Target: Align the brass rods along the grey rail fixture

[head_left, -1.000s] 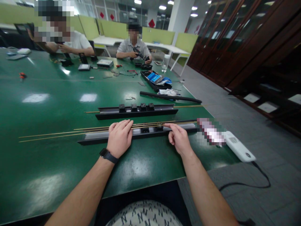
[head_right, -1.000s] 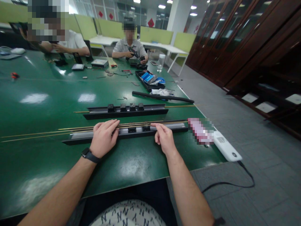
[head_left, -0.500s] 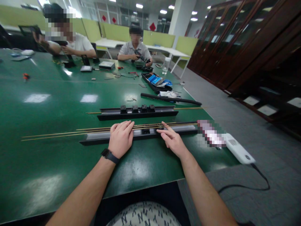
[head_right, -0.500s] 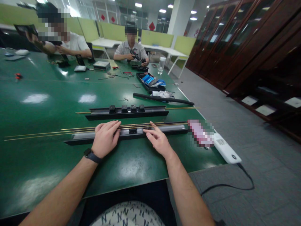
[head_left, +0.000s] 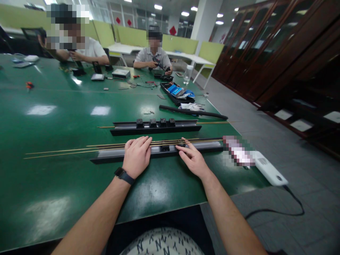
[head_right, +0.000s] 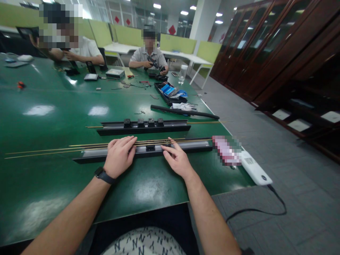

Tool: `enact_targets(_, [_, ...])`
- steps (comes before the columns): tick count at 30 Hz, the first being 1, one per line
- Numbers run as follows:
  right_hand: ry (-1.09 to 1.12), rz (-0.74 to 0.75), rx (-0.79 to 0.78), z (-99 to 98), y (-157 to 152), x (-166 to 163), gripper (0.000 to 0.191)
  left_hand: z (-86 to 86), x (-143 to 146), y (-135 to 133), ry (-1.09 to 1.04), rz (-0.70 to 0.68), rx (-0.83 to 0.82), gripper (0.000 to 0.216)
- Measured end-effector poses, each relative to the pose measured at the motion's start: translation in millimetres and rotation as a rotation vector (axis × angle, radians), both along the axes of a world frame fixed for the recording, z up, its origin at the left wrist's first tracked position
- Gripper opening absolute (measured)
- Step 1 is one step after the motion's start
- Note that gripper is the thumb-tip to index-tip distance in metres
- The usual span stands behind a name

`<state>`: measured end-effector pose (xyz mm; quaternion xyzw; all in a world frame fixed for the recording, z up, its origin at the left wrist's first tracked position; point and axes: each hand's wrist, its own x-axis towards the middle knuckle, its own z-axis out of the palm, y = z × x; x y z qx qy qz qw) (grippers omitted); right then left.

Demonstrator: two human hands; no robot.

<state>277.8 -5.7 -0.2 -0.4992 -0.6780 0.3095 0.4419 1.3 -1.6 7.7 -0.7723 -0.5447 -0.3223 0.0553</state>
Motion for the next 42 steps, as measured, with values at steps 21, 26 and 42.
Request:
enact_targets(21, [0.297,-0.219,-0.129,0.1,7.1,13.9,0.038,-1.5,-0.3,1.0,0.005,0.003,0.002,0.037])
enact_targets(26, [0.525,-0.28,-0.144,1.8,10.6,13.7,0.034,-1.6,-0.5,1.1,0.008,0.0,0.009,0.036])
enact_targets(42, [0.251,-0.381,-0.01,-8.2,9.9,8.4,0.04,-1.5,-0.4,1.3,-0.008,0.0,0.001,0.038])
